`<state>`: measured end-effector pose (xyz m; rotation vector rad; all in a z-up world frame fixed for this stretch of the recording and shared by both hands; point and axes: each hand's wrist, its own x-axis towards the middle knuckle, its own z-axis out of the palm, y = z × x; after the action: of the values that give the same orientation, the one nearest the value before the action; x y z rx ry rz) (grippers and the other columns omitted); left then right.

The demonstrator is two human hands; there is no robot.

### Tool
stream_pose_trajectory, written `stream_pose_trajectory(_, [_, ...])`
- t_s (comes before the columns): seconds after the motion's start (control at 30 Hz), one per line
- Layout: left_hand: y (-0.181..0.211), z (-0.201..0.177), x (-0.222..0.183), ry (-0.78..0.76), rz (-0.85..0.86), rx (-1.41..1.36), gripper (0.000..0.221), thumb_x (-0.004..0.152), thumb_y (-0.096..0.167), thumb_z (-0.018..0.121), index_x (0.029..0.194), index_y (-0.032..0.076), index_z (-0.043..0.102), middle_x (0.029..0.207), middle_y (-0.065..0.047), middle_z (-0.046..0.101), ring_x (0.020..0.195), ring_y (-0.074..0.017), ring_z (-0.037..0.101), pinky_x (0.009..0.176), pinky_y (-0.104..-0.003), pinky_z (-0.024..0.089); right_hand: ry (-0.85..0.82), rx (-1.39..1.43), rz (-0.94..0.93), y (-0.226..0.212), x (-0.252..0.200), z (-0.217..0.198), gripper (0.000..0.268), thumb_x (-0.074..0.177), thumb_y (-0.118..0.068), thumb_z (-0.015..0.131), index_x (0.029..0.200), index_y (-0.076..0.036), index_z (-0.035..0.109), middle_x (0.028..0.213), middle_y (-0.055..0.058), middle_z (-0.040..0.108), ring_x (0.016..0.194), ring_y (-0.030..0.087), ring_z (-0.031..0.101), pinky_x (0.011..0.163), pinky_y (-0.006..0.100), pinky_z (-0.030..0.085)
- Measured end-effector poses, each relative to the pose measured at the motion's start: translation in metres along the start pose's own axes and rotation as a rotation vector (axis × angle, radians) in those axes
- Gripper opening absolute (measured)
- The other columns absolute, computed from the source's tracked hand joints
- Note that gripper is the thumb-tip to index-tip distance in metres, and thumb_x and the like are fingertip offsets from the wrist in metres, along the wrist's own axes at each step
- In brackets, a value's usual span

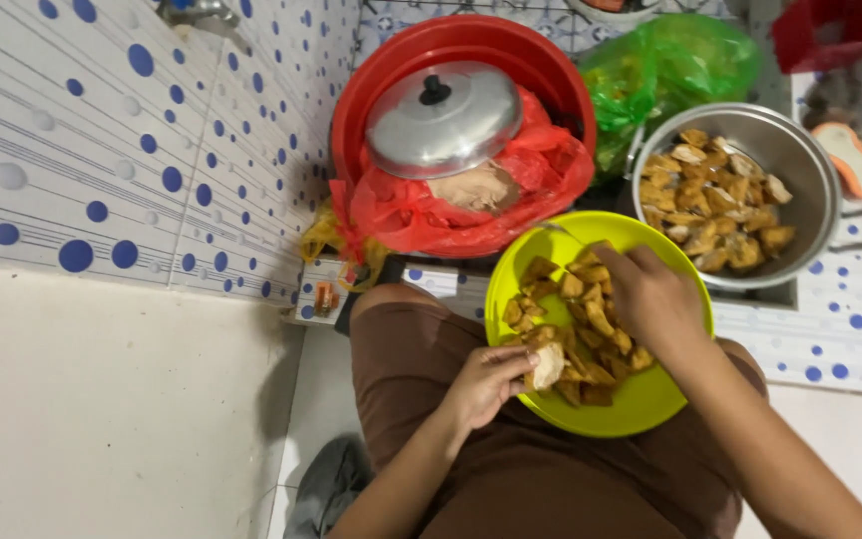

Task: Stuffing fried food pieces with a white paste filling using a small tool while sitting on the floor.

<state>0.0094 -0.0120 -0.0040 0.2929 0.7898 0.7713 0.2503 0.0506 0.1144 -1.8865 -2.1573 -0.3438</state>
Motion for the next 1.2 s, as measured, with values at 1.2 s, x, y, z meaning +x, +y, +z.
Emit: stream_pose_trajectory(1.2, [0.060, 0.001, -0.023, -0.094, -0.039, -0.015, 0.039, 0.094, 0.005, 0.070, 0.127, -0.014, 0.066, 0.115, -0.021, 0.072, 0.097, -0.0197, 0.070, 0.090, -0.025, 0.058, -0.800, -0.223, -0.314, -0.035, 0.201, 0.173, 0.024, 0.091, -0.013, 0.054, 0.100, -0.007, 0.075, 0.101, 0.013, 0.077, 0.087, 0.032, 0.075, 0.076, 0.044, 0.061])
